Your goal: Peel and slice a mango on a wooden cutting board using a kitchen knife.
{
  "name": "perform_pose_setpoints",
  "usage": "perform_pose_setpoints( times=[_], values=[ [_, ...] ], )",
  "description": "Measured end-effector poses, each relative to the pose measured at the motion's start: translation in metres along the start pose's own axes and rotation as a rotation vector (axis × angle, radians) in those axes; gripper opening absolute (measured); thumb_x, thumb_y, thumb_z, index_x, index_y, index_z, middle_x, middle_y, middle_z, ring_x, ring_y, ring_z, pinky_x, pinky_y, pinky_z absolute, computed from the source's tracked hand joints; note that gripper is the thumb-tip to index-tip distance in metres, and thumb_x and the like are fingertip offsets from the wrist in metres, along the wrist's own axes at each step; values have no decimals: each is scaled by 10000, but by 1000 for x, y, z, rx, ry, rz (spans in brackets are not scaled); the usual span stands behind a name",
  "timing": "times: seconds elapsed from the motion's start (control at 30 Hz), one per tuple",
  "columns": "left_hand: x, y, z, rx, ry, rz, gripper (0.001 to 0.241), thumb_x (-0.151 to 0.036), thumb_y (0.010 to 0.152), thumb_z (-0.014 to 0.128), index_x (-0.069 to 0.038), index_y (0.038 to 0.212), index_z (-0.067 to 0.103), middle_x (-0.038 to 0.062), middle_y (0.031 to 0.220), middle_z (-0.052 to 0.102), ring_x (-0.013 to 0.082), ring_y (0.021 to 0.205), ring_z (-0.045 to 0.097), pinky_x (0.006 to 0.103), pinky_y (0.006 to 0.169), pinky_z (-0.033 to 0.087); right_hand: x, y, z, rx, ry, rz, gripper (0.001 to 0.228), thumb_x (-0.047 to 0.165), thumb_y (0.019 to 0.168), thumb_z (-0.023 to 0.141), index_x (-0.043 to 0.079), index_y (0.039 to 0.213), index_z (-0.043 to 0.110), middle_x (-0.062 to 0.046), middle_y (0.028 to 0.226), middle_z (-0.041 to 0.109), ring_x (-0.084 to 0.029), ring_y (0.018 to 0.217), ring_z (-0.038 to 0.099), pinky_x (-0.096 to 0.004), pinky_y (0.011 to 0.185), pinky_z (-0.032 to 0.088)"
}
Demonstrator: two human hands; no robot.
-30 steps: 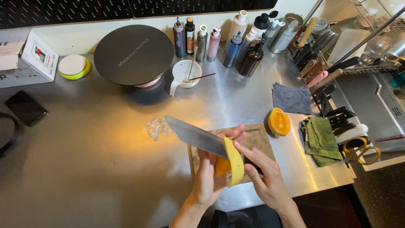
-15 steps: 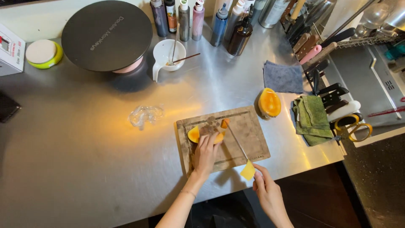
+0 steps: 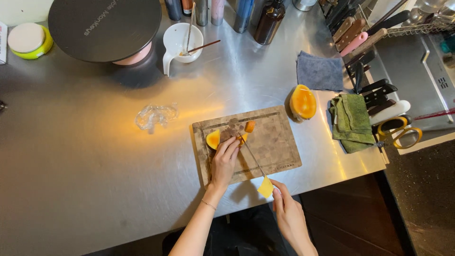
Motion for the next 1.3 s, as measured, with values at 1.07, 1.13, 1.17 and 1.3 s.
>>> perform_pose_setpoints(
  times=[1.07, 1.13, 1.17, 1.3],
  values=[
    [-9, -6, -20, -61, -83, -57, 234, -1, 910, 696, 4, 1138, 750, 57, 1285, 694, 199, 1010, 734, 272, 889, 609, -4, 2, 15, 41, -98, 82, 388, 381, 1038, 426, 364, 1375, 618, -44, 691, 677, -194, 657, 674, -328, 661, 512],
    [-11, -7, -21, -69, -95, -58, 232, -5, 914, 696, 3, 1139, 751, 49, 1278, 697, 196, 1015, 733, 274, 881, 603, -4, 8, 21, 39, -114, 77, 395, 388, 1034, 423, 381, 1385, 605, -54, 735, 718, -215, 696, 709, -338, 697, 530],
    [-11, -6, -21, -71, -103, -53, 234, -3, 913, 696, -4, 1140, 753, 49, 1279, 692, 192, 1007, 733, 269, 880, 608, -3, 11, 24, 46, -141, 60, 393, 393, 1035, 414, 385, 1385, 592, -59, 773, 741, -245, 733, 726, -364, 715, 531],
    [-8, -7, -19, -53, -87, -43, 279, -12, 913, 699, -22, 1188, 742, 55, 1320, 665, 188, 1002, 731, 260, 890, 618, -11, 15, 30, 51, 34, 31, 386, 354, 1028, 464, 341, 1371, 639, -33, 752, 692, -157, 689, 646, -291, 682, 511]
  ],
)
Point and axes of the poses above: each hand's wrist, its own y-axis towards the middle knuckle, its own z-axis out of the palm, x = y × z, the point moved 3 cm from there along y, towards the middle knuckle
